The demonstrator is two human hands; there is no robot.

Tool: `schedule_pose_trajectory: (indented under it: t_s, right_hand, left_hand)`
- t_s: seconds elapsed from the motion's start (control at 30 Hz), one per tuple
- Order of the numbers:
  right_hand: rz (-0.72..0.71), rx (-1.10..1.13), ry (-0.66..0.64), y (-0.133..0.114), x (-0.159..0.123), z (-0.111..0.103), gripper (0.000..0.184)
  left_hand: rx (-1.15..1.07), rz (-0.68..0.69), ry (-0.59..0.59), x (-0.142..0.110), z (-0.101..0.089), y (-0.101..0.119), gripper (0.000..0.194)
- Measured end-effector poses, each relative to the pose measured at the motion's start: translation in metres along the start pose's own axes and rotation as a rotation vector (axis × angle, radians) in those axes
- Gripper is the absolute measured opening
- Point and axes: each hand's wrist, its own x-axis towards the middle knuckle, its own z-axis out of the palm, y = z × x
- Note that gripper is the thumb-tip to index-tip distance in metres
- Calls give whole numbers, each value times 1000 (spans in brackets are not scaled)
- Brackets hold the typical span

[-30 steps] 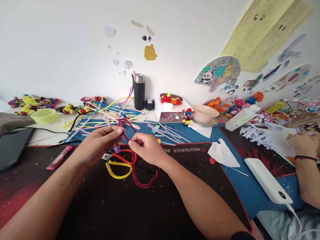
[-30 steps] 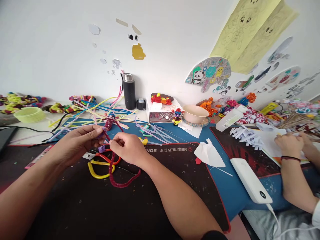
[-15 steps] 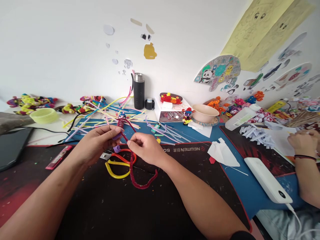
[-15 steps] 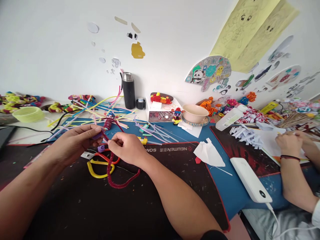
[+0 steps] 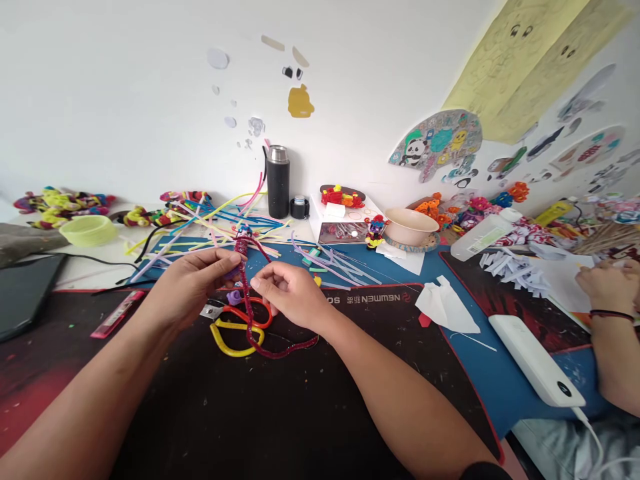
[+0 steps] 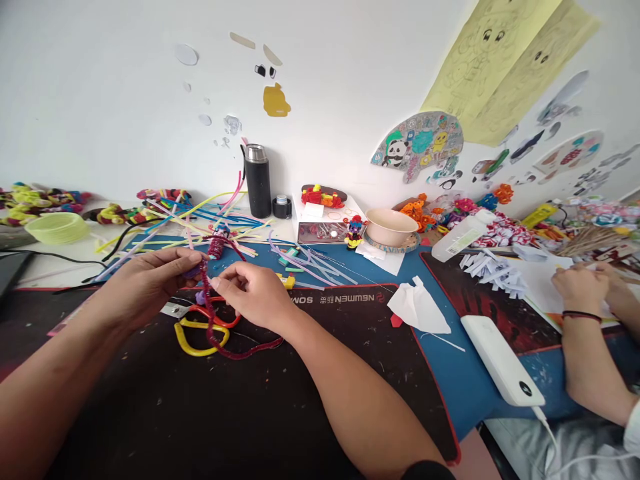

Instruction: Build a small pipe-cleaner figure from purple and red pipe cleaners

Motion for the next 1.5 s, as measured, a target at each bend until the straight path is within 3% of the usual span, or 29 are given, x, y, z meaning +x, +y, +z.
schedule_pose_trajectory:
  t_s: [0.2, 0.43, 0.73, 0.97, 1.23, 1.5]
  right_hand:
    - [30, 55, -11, -1, 0, 4, 37]
    - [48, -16, -7, -2, -1, 8, 29]
    - [61, 44, -19, -2, -1, 5, 25]
    - [78, 63, -48, 2, 3, 1, 27]
    - [78, -3, -42, 4, 3, -2, 28]
    - [63, -62, -19, 6, 4, -2, 25]
  left_hand:
    - [15, 14, 2, -3, 6, -3, 47]
    - [45, 37, -17, -4, 7, -4, 40]
    - [-44, -37, -52, 0, 0, -5, 40]
    - [-58, -124, -106, -2, -4, 0, 42]
    - [-82, -194, -293, -2, -9, -4, 37]
    - [-15, -158, -264, -4, -5, -2, 44]
